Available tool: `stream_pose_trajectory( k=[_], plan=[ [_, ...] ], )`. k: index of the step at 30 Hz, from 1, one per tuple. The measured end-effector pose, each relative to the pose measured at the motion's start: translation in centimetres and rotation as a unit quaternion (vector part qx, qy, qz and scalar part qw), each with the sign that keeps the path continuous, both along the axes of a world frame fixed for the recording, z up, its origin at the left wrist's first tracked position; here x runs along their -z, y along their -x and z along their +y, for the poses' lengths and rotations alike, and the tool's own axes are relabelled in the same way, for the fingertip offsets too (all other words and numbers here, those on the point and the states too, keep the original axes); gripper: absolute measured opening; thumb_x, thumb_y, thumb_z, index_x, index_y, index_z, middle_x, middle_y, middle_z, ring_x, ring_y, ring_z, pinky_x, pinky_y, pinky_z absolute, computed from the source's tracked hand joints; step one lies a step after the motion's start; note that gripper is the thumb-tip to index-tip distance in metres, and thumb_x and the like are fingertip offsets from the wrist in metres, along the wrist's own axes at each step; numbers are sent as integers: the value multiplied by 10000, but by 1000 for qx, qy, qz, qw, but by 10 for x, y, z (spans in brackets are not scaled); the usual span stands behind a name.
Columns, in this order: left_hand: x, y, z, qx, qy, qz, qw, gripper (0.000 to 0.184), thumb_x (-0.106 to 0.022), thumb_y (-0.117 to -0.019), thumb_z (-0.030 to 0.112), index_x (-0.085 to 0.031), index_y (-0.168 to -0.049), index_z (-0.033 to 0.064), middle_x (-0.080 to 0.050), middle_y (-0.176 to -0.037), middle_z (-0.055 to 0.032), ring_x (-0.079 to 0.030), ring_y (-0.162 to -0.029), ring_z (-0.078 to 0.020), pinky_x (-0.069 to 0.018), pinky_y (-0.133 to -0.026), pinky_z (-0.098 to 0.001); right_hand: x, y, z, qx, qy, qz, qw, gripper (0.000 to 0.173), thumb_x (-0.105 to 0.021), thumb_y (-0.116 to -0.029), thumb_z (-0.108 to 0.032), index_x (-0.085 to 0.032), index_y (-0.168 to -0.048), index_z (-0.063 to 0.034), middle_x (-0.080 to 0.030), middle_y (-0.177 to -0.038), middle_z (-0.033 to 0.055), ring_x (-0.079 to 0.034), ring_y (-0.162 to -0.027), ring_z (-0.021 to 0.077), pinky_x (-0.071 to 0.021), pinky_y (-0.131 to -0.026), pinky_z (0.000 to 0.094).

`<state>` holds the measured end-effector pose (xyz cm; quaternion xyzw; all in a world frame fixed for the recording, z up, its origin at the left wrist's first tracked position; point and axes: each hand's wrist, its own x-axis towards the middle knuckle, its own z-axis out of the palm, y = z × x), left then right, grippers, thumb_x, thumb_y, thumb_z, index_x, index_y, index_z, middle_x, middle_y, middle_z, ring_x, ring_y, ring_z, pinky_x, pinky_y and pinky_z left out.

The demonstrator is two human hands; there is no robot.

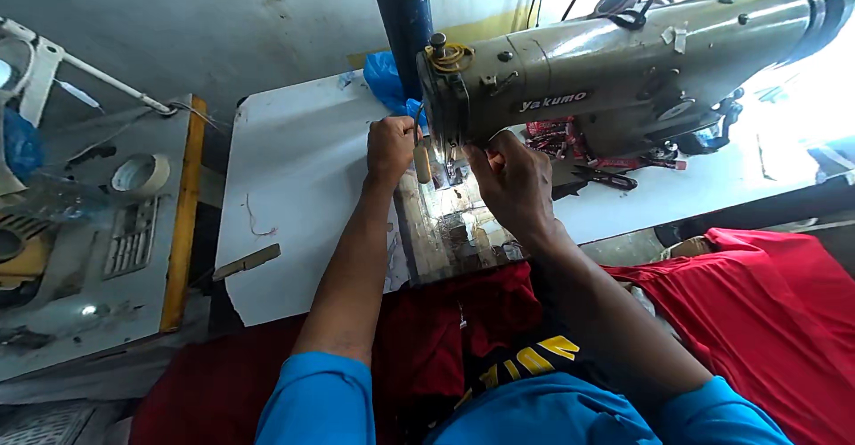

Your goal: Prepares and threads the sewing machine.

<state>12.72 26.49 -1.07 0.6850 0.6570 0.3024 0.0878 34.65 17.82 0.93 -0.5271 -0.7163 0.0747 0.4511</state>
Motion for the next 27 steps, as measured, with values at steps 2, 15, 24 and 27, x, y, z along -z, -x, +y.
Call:
stream_pose_trajectory(
  k=[2,15,24,27],
  plan=[
    [1,8,6,-34,-1,6,999,199,-583,-957,131,-752,-871,70,-711,-807,-118,-689,-802,-282,-532,-750,-528,1,0,-1,1,-1,10,1000,307,-637,-1004,-393,-641,-868,-118,-573,-664,-12,-544,-550,136,-452,-518,376],
    [0,46,-23,4,38,12,999,253,-545,-995,195,-778,-1092,210,-681,-755,-27,-632,-683,-201,-520,-664,-496,19,-19,-15,-84,5,74,994,319,-515,-1069,-347,-681,-975,-91,-549,-656,-5,-486,-512,122,-414,-458,337],
    [0,57,-64,-17,-24,24,999,226,-629,-976,94,-766,-1149,144,-717,-1205,-65,-683,-1120,-211,-556,-986,-467,58,-51,-11,-151,102,34,983,231,-604,-1039,-351,-713,-1043,-147,-660,-818,-27,-596,-647,81,-527,-577,306],
    [-8,48,-84,-68,-47,21,996,229,-574,-1017,117,-756,-1153,138,-717,-1180,-46,-686,-1086,-178,-561,-973,-418,64,-52,-6,-155,121,23,980,151,-644,-1020,-290,-713,-1051,-159,-691,-885,-27,-641,-707,80,-573,-639,322]
  ],
)
